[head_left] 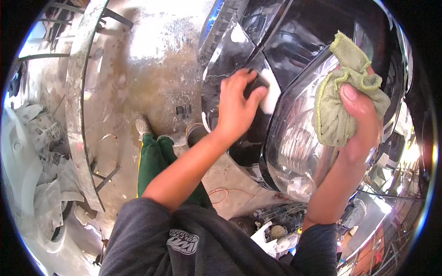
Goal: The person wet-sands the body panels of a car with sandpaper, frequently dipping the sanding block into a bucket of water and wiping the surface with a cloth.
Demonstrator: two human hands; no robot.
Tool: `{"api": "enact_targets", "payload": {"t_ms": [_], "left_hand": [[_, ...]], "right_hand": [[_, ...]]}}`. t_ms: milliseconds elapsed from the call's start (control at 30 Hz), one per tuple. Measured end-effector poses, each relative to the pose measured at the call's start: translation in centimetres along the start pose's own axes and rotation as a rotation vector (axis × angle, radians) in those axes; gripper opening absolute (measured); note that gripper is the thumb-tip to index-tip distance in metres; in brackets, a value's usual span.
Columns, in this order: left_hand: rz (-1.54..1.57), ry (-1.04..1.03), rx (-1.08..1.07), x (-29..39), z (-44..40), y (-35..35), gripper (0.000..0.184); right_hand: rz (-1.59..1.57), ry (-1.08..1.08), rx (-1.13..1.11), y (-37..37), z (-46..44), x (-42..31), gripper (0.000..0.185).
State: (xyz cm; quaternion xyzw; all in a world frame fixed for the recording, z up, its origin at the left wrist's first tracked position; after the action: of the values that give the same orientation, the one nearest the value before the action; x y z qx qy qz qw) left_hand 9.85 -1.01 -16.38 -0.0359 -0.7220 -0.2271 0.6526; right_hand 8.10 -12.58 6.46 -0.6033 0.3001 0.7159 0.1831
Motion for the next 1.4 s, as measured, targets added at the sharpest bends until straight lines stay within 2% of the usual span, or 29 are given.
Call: {"api": "enact_targets", "payload": {"t_ms": [100,200,267,333,400,433,567,700,833,1000,1067,1167,1333,1400], "left_hand": [[-0.01,-0.029,-0.106,1.7,4.0,0.3,0.047],[0.012,-0.081,-0.064,0.8,1.4,0.5,0.046],[0.036,0.015,-0.031,0.0,-0.9,0.3,0.044],[0.018,-0.053,0.017,0.5,0.8,0.6,0.044],[-0.018,-0.097,-0.123,1.4,3.6,0.6,0.046],[-0.019,-0.096,-0.16,1.2,3.4,0.6,0.046],[0.033,-0.006,-0.047,-0.5,-1.7,0.4,0.046],[0.007,0.008,-0.109,0.7,2.8,0.5,0.043],[0.056,-0.024,-0.08,-0.7,-1.2,0.3,0.045],[0.027,-0.152,-0.181,0.6,3.0,0.7,0.044],[0.068,-0.176,-0.212,0.1,1.8,0.4,0.045],[0.031,-0.194,-0.101,-0.3,-2.9,0.1,0.048],[0.024,-0.21,-0.19,0.4,2.7,0.7,0.049],[0.07,-0.224,-0.198,0.1,1.4,0.3,0.048]], "right_hand": [[-0.021,-0.001,0.011,0.1,-0.4,0.4,0.056],[0.011,-0.016,0.02,-0.1,-0.1,0.5,0.057],[-0.004,-0.018,-0.001,0.0,-0.2,0.2,0.058],[-0.005,-0.006,-0.016,0.1,-0.4,0.1,0.059],[0.005,-0.006,-0.007,0.1,-0.4,0.3,0.06],[0.014,-0.006,0.008,-0.1,-0.3,0.2,0.06],[0.015,-0.017,0.031,0.1,-0.1,0.3,0.061],[0.013,-0.011,0.036,0.4,-0.5,0.5,0.062],[0.0,0.0,0.025,0.0,-0.2,0.4,0.062],[0.011,0.006,0.046,0.2,-0.2,0.4,0.059],[0.014,0.008,0.015,-0.1,-0.1,0.2,0.059],[0.001,0.013,0.0,0.0,-0.1,0.2,0.059],[0.001,0.005,-0.016,0.3,-0.5,0.4,0.059],[0.01,-0.004,-0.015,0.4,-0.2,0.5,0.059]]}}
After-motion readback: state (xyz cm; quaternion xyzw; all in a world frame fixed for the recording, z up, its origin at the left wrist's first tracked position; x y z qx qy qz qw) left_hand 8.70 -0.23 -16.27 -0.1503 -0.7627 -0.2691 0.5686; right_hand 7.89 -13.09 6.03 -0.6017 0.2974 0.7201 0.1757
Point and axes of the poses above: each hand's wrist, its own z-axis away from the middle knuckle, its own y-axis out of the back of the hand, x = y × z, the point moved 8 cm from there along -z, towards the middle knuckle, and after that the axes turned 10 degrees about -z, right-handed, at the moved point
